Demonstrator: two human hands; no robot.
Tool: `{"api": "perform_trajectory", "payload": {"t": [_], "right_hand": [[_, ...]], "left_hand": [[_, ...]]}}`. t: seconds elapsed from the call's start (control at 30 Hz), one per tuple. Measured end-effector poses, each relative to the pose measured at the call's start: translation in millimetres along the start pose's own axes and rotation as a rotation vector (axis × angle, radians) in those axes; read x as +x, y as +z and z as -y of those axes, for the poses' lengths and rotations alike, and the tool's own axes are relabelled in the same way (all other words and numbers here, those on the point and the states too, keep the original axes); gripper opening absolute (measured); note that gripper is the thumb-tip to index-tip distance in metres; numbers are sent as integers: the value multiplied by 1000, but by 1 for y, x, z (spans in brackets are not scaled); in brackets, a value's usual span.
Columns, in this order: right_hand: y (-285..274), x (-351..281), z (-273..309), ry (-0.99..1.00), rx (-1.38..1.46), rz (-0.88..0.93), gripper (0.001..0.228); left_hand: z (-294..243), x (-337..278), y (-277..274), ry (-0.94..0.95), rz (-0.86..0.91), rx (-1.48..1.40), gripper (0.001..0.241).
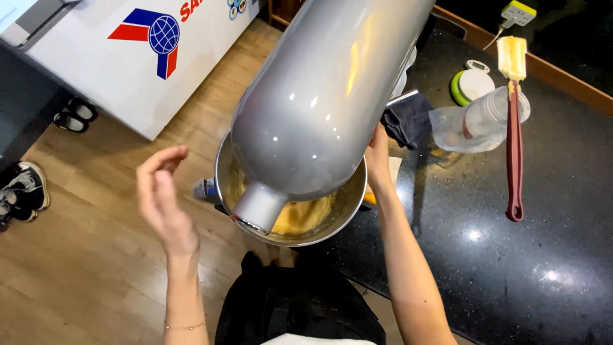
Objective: Mix dough in a stand mixer, scrape the bowl with a spatula, and add liquid.
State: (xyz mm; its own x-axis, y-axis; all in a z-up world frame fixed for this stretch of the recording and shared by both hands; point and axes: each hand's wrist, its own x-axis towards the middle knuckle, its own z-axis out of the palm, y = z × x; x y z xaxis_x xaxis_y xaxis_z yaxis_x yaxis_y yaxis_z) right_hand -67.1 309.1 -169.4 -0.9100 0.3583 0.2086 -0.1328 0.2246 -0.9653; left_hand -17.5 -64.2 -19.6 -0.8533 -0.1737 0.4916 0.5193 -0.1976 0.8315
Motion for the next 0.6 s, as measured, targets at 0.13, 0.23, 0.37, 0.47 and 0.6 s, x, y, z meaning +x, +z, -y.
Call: {"api": "perform_trajectory", "payload": {"t": [0.13, 0.23, 0.37, 0.47, 0.6], "right_hand": [[16, 4, 13, -83, 82, -53, 36], [20, 6, 5, 26, 43, -122, 29], [25, 5, 8, 93, 66, -216, 31], [21, -7, 58, 160, 236, -87, 35], [6, -18, 96, 122, 179, -180, 39]], "left_hand": [[43, -9, -24, -160, 89, 398, 48], [56, -14, -27, -310, 120, 434, 51], [62, -16, -31, -398, 70, 544, 57], [50, -3, -26, -461, 73, 557, 59], [65, 10, -28, -473, 113, 538, 63]]}}
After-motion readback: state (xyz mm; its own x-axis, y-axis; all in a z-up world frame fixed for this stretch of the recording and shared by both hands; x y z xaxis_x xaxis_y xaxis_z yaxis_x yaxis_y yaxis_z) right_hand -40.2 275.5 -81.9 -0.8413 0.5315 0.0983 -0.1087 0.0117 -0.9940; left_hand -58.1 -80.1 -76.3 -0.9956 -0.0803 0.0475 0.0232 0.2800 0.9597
